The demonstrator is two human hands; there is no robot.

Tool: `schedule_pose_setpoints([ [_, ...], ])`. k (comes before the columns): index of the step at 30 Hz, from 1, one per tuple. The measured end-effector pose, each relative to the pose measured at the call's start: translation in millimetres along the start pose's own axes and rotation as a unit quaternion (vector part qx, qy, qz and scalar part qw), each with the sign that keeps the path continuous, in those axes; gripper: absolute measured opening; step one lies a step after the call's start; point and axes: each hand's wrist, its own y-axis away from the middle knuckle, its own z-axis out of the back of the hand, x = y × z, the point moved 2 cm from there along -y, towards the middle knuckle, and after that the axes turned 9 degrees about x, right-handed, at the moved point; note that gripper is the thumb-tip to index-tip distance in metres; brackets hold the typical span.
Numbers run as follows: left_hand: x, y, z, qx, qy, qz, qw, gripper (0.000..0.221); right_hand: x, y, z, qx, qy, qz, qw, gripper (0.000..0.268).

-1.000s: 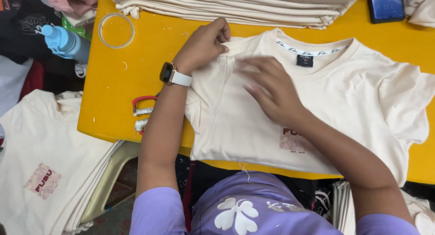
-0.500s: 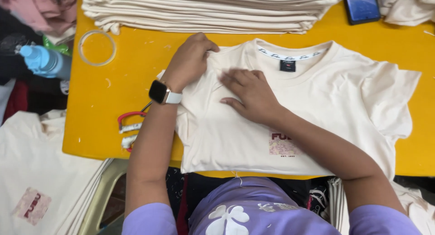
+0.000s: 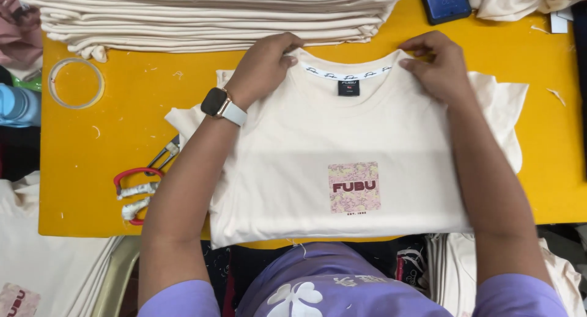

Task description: Trimming excess threads from the necklines of t-shirts using scissors and then folding them.

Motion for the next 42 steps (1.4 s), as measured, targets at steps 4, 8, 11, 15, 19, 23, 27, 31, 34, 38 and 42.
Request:
schedule_pose_setpoints([
  [4, 6.4, -4.8, -9.3, -0.115, 0.05, 0.001, 0.992, 0.013, -25.5, -12.1, -3.3, -0.054, 0.01, 0.083, 0.995, 0.015],
  [8, 6.8, -1.5, -2.2, -0.103, 0.111, 0.042, 0.988, 0.012, -9.8, -1.7, 5.4, -0.008, -0.157, 0.051, 0.986, 0.014],
  [11, -1.0, 3.8, 3.7, -0.091, 0.151, 0.051, 0.983, 0.012, -16.6, -1.1, 1.7, -0.149, -0.022, 0.126, 0.981, 0.019],
  [15, -9.3, 4.2, 7.8, -0.076, 0.178, 0.057, 0.979, 0.011, 35.3, 16.1, -11.2, -0.159, 0.129, 0.14, 0.969, 0.043],
  [19, -25.8, 5.2, 3.0, -0.145, -0.005, -0.021, 0.989, 0.014, 29.8, 18.4, -10.8, -0.09, 0.111, 0.025, 0.989, 0.029],
  [23, -85.2, -4.1, -11.6, -0.175, -0.137, -0.171, 0.96, 0.015, 15.7, 29.2, 4.2, -0.054, -0.134, -0.039, 0.989, 0.033],
  [27, -120.2, -48.9, -58.1, -0.095, -0.12, -0.168, 0.974, 0.036, 6.2, 40.6, 6.2, -0.055, -0.205, -0.044, 0.976, 0.029],
  [31, -100.3, -93.7, -98.7, -0.028, 0.096, -0.078, 0.992, 0.027, -4.2, 43.2, 10.3, -0.027, -0.297, -0.024, 0.954, 0.023],
  [34, -94.6, -98.1, -102.8, -0.082, 0.189, -0.091, 0.974, 0.013, -10.3, 44.1, 12.2, -0.015, -0.334, -0.017, 0.942, 0.019],
  [38, -94.9, -97.2, -98.2, -0.081, 0.242, -0.091, 0.963, 0.01, -11.3, 41.2, 13.2, -0.003, -0.348, 0.003, 0.938, 0.018],
  [42, -94.4, -97.7, -99.6, -0.074, 0.248, -0.084, 0.962, 0.008, -10.7, 40.4, 14.0, 0.0, -0.361, -0.011, 0.932, 0.016],
])
